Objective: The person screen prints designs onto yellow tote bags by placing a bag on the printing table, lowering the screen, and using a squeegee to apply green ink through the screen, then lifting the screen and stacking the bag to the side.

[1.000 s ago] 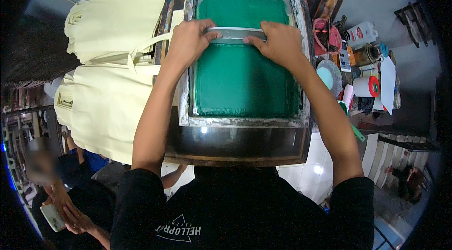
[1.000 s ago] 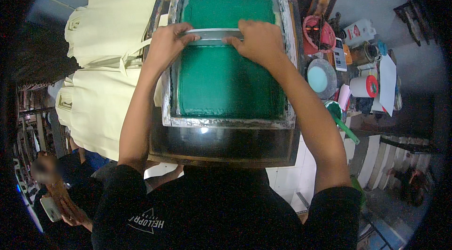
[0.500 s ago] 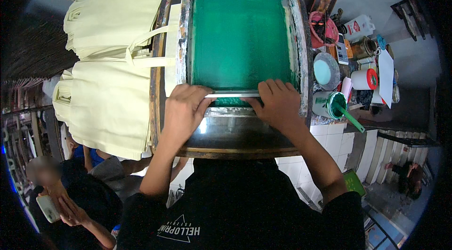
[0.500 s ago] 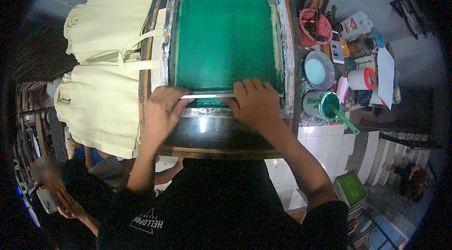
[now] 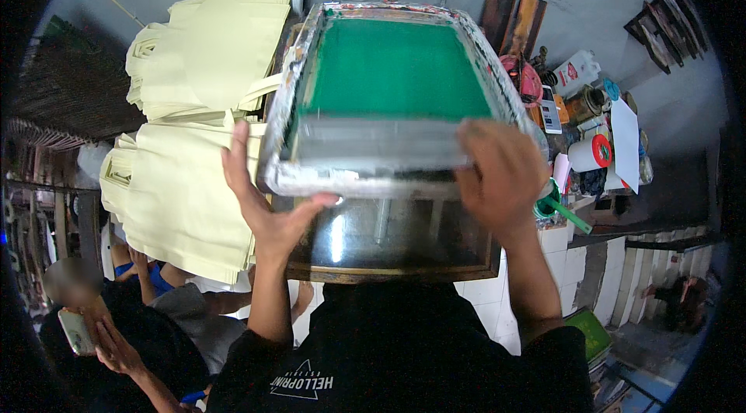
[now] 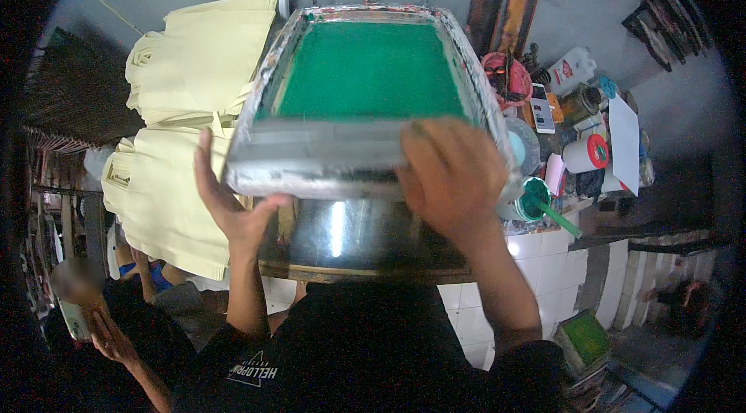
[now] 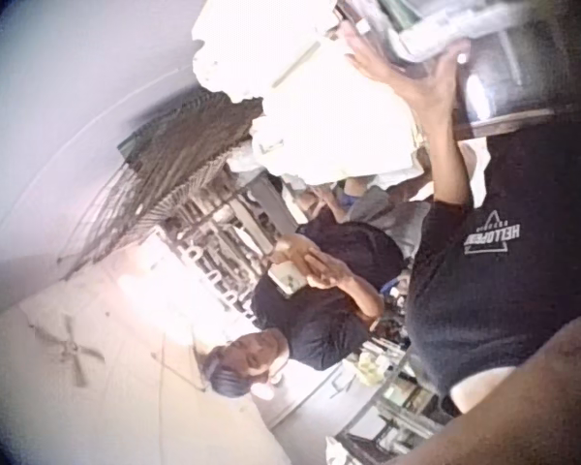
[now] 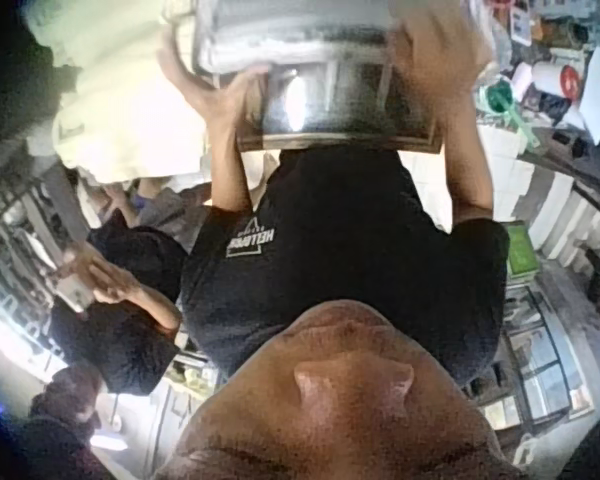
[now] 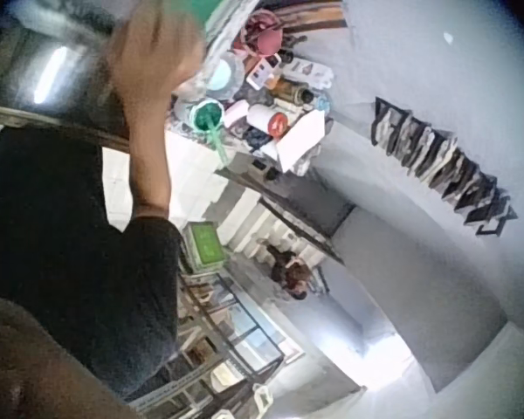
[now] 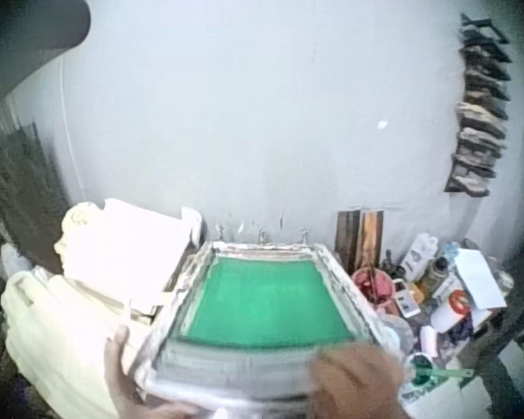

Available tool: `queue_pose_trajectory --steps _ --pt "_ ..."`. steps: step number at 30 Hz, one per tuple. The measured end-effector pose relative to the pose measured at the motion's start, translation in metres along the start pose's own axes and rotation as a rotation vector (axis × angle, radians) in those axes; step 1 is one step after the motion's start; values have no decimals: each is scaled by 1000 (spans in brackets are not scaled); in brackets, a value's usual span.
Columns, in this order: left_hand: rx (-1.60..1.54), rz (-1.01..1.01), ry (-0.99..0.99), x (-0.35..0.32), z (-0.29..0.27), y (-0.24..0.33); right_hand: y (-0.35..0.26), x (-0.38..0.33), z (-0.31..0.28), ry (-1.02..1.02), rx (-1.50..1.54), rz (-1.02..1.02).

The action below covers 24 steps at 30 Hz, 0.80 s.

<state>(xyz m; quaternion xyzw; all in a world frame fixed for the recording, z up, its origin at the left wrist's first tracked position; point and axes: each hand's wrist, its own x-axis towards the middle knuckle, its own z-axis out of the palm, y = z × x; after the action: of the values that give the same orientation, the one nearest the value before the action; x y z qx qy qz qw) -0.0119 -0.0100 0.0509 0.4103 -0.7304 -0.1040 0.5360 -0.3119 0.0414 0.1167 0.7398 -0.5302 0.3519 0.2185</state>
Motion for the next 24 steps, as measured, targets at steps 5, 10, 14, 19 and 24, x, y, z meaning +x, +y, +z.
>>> queue_pose_trajectory --steps 5,10,14,19,24 --pt "-384 -111 174 53 2 -7 24 101 -17 110 -57 -60" --pt "106 -490 -377 63 7 -55 27 174 -37 15 -136 114" --pt "573 -419 -629 45 35 -104 66 230 -34 23 -153 150" --pt "499 -663 -983 73 27 -135 77 262 -21 66 -149 97" --pt "382 -518 -600 108 0 -131 100 282 -33 12 -118 199"
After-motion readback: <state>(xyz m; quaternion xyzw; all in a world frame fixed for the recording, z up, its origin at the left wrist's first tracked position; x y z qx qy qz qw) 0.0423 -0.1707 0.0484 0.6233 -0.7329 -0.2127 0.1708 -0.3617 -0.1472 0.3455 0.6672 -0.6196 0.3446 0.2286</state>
